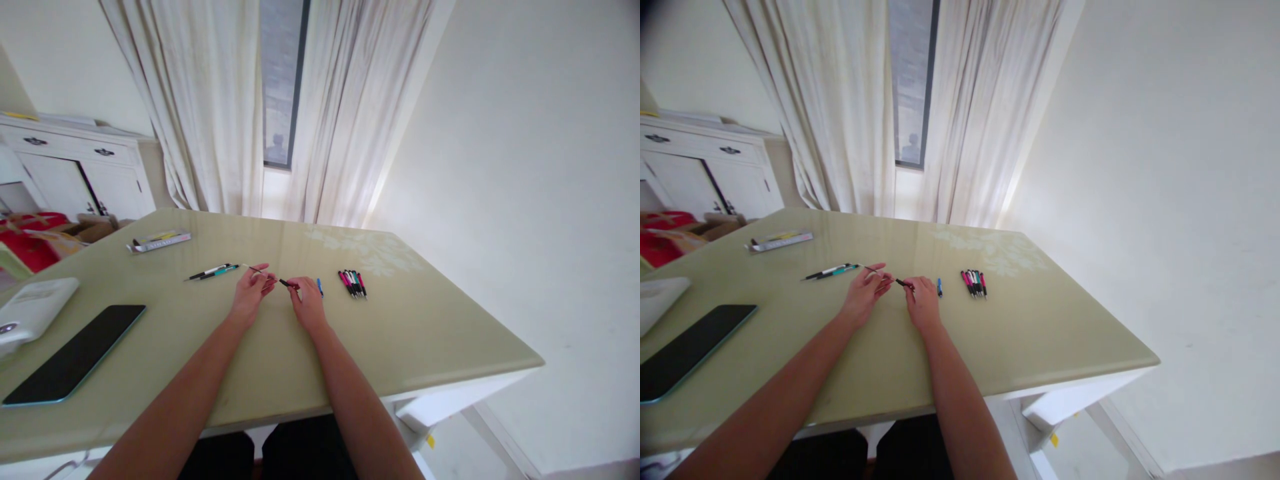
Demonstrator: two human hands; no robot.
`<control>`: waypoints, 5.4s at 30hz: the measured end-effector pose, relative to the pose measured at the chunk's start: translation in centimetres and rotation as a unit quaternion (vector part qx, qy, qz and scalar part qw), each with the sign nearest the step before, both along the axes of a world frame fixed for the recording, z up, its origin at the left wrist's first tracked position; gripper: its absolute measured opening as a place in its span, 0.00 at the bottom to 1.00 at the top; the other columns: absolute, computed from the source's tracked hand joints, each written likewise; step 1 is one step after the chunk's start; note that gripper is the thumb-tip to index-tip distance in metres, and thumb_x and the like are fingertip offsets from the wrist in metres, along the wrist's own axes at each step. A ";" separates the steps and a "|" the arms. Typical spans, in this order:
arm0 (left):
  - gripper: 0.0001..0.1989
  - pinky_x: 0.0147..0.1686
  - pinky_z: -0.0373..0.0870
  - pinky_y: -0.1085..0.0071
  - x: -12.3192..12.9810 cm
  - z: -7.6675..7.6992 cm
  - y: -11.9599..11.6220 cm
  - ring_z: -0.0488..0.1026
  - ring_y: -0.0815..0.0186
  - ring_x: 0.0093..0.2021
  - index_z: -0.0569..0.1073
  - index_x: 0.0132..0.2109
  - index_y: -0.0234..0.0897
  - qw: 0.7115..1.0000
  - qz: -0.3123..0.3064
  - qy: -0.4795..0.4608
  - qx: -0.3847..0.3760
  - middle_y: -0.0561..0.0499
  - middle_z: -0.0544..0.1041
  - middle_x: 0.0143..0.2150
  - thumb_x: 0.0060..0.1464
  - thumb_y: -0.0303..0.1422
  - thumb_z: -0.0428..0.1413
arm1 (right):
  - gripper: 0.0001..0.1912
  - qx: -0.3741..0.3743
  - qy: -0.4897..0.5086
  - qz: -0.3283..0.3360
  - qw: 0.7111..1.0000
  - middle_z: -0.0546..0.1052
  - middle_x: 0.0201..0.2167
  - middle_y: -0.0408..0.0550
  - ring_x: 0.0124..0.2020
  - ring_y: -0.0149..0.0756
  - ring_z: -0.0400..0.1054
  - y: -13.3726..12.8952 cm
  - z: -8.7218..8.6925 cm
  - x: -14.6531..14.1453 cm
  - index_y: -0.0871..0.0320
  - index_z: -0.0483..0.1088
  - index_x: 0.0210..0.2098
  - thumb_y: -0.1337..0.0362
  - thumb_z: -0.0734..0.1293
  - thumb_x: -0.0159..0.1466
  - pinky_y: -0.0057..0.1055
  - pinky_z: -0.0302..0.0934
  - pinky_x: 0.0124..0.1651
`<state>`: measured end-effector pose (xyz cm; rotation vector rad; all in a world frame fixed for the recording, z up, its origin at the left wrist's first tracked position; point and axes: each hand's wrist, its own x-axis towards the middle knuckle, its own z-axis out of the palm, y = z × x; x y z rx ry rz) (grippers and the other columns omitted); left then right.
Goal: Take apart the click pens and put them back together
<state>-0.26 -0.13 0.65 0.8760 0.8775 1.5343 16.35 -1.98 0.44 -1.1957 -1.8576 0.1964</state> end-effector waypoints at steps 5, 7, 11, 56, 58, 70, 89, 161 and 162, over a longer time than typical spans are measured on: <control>0.30 0.44 0.75 0.66 -0.1 0.0 0.0 0.79 0.64 0.42 0.74 0.52 0.39 0.999 -0.009 0.030 -0.001 0.49 0.81 0.39 0.45 0.48 0.69 | 0.08 -0.016 -0.012 0.006 1.000 0.79 0.43 0.47 0.47 0.38 0.70 -0.3 0.4 -0.1 0.53 0.75 0.46 0.68 0.65 0.70 0.36 0.61 0.54; 0.30 0.45 0.75 0.65 0.0 0.0 0.0 0.79 0.62 0.44 0.76 0.50 0.38 0.999 -0.012 0.049 -0.002 0.48 0.81 0.39 0.43 0.49 0.69 | 0.08 -0.011 -0.011 0.008 1.000 0.79 0.43 0.47 0.47 0.38 0.70 -0.4 0.4 -0.2 0.53 0.75 0.46 0.68 0.65 0.70 0.36 0.61 0.54; 0.29 0.48 0.76 0.61 0.3 0.1 -0.2 0.78 0.57 0.48 0.80 0.45 0.36 0.997 -0.042 0.067 -0.013 0.43 0.82 0.44 0.41 0.51 0.70 | 0.08 0.003 0.004 0.015 1.000 0.79 0.42 0.47 0.46 0.37 0.70 -0.4 0.4 -0.2 0.54 0.75 0.45 0.68 0.65 0.70 0.35 0.61 0.54; 0.14 0.46 0.70 0.60 -0.5 -0.2 0.2 0.73 0.55 0.42 0.80 0.42 0.40 0.850 0.091 0.476 0.208 0.44 0.76 0.40 0.64 0.38 0.50 | 0.06 -0.029 0.154 -0.039 0.987 0.78 0.38 0.47 0.39 0.37 0.72 1.2 0.2 2.2 0.56 0.70 0.40 0.61 0.65 0.66 0.31 0.63 0.41; 0.14 0.46 0.70 0.60 -0.7 -0.1 0.2 0.73 0.55 0.42 0.80 0.43 0.40 0.846 0.086 0.482 0.210 0.44 0.76 0.40 0.63 0.38 0.51 | 0.06 -0.024 0.142 -0.032 0.989 0.78 0.38 0.47 0.40 0.38 0.71 1.1 0.3 2.2 0.56 0.70 0.40 0.61 0.65 0.66 0.31 0.63 0.42; 0.11 0.42 0.71 0.62 -1.2 0.3 0.2 0.76 0.56 0.36 0.83 0.38 0.42 0.892 0.023 0.414 0.177 0.47 0.81 0.35 0.52 0.43 0.63 | 0.05 -0.069 0.104 0.041 0.991 0.80 0.39 0.47 0.38 0.36 0.71 0.6 0.7 2.1 0.56 0.75 0.39 0.63 0.67 0.65 0.30 0.63 0.40; 0.21 0.37 0.76 0.64 -1.3 0.6 0.2 0.80 0.58 0.34 0.81 0.37 0.36 0.948 -0.019 0.303 0.099 0.45 0.84 0.34 0.38 0.46 0.71 | 0.11 -0.145 0.270 0.105 0.946 0.76 0.29 0.43 0.28 0.32 0.64 1.1 0.4 1.8 0.57 0.77 0.36 0.56 0.72 0.58 0.28 0.58 0.33; 0.23 0.35 0.76 0.64 -0.8 -0.1 0.6 0.79 0.59 0.33 0.80 0.37 0.37 0.949 -0.010 0.303 0.080 0.45 0.83 0.33 0.49 0.53 0.61 | 0.12 -0.106 0.309 0.007 0.945 0.72 0.25 0.42 0.26 0.34 0.68 1.2 0.2 1.1 0.56 0.72 0.35 0.53 0.66 0.64 0.29 0.62 0.31; 0.23 0.33 0.76 0.64 -0.8 -0.2 0.6 0.78 0.59 0.31 0.80 0.35 0.36 0.949 -0.018 0.304 0.075 0.45 0.83 0.31 0.50 0.54 0.60 | 0.12 -0.103 0.307 0.004 0.946 0.72 0.25 0.41 0.26 0.34 0.68 1.2 0.1 1.1 0.56 0.72 0.35 0.53 0.66 0.64 0.29 0.62 0.32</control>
